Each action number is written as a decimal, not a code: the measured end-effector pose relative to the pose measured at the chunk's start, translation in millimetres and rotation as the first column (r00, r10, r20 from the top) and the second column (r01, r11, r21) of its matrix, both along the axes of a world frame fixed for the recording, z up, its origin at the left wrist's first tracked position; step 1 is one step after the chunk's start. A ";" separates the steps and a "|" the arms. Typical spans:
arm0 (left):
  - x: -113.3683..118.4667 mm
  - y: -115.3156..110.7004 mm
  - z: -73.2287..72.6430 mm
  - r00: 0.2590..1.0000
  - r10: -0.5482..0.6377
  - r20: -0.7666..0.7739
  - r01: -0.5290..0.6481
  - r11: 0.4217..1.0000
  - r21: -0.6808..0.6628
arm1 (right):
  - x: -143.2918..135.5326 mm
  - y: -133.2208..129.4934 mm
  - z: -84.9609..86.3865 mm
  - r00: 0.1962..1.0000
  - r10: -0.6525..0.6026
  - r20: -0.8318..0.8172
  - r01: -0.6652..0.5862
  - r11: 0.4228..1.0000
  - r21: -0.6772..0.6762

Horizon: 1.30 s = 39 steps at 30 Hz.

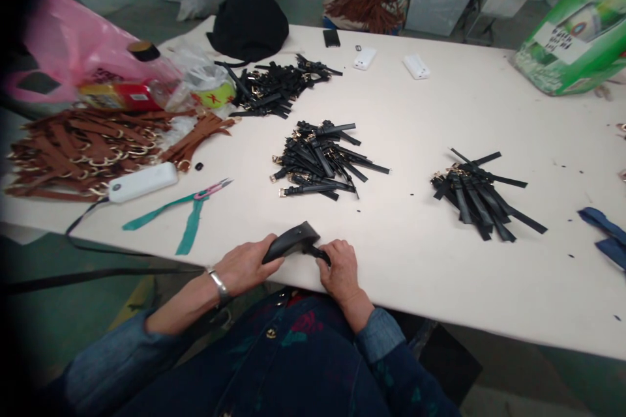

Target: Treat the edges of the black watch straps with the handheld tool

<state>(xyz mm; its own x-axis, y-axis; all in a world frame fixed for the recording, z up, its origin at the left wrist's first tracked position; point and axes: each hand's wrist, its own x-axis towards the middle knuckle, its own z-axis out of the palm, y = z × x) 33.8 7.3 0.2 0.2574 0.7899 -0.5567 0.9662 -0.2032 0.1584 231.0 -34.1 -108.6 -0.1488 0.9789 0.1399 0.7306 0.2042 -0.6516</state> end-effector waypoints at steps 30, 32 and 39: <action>-36.6 -17.2 -14.4 0.991 0.109 0.077 -0.110 0.994 0.006 | -10.0 7.7 11.6 0.994 -0.077 0.072 0.080 0.996 -0.044; -36.1 -20.6 -14.0 0.989 0.126 0.079 -0.126 0.992 -0.006 | -14.9 11.4 16.2 0.993 -0.070 0.096 0.074 0.997 -0.038; -31.6 -22.5 -11.6 0.987 0.139 0.083 -0.138 0.990 -0.012 | -24.8 27.1 24.9 0.978 0.040 0.203 -0.022 0.996 -0.090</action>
<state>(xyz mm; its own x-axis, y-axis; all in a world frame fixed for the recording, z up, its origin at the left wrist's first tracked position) 2.2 -15.2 -11.4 0.1916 0.8178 -0.5427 0.9683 -0.0672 0.2405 206.2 -7.1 -83.7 -0.1956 0.9805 0.0184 0.8442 0.1779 -0.5057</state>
